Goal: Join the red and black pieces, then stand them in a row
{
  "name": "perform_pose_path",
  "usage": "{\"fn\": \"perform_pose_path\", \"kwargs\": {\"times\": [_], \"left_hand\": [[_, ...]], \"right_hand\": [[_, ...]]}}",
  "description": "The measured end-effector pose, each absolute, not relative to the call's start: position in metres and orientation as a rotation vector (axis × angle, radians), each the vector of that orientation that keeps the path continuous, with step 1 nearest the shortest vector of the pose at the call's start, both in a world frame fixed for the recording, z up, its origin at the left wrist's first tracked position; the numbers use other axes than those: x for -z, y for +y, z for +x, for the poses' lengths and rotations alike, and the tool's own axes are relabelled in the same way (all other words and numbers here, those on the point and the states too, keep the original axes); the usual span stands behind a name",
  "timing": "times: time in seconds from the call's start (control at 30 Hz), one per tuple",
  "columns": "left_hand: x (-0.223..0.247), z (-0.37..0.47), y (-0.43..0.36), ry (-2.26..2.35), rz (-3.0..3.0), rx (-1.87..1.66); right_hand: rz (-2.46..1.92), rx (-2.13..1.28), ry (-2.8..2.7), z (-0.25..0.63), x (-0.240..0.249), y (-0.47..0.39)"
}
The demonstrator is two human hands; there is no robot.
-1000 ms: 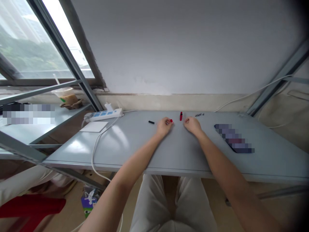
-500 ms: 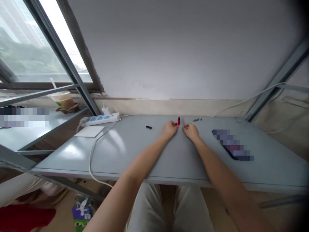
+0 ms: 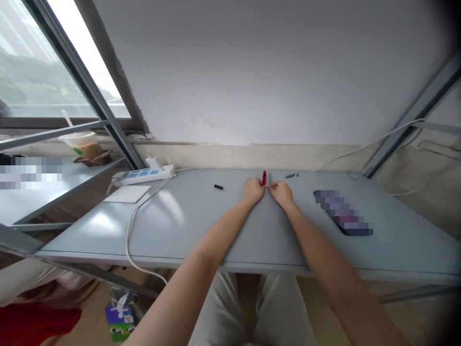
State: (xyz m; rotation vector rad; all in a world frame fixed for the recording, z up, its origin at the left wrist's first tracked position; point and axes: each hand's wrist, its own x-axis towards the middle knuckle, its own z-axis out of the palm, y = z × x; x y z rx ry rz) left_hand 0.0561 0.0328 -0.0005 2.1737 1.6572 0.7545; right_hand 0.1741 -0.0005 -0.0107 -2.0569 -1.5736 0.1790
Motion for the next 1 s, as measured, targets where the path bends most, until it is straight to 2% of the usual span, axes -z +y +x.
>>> {"fn": "perform_pose_path", "kwargs": {"times": [0.37, 0.7, 1.0], "left_hand": [[-0.007, 0.05, 0.023, 1.676, 2.169, -0.777], [-0.025, -0.037, 0.002, 1.89, 2.27, -1.021], [-0.009, -0.067, 0.009, 1.912, 2.425, -0.527]], "right_hand": [[-2.041, -0.175, -1.587, 0.174, 0.01, -0.002], [-2.094, -0.127, -1.591, 0.172, 0.008, -0.004], [-2.221, -0.032, -1.722, 0.166, -0.006, -0.019]]}}
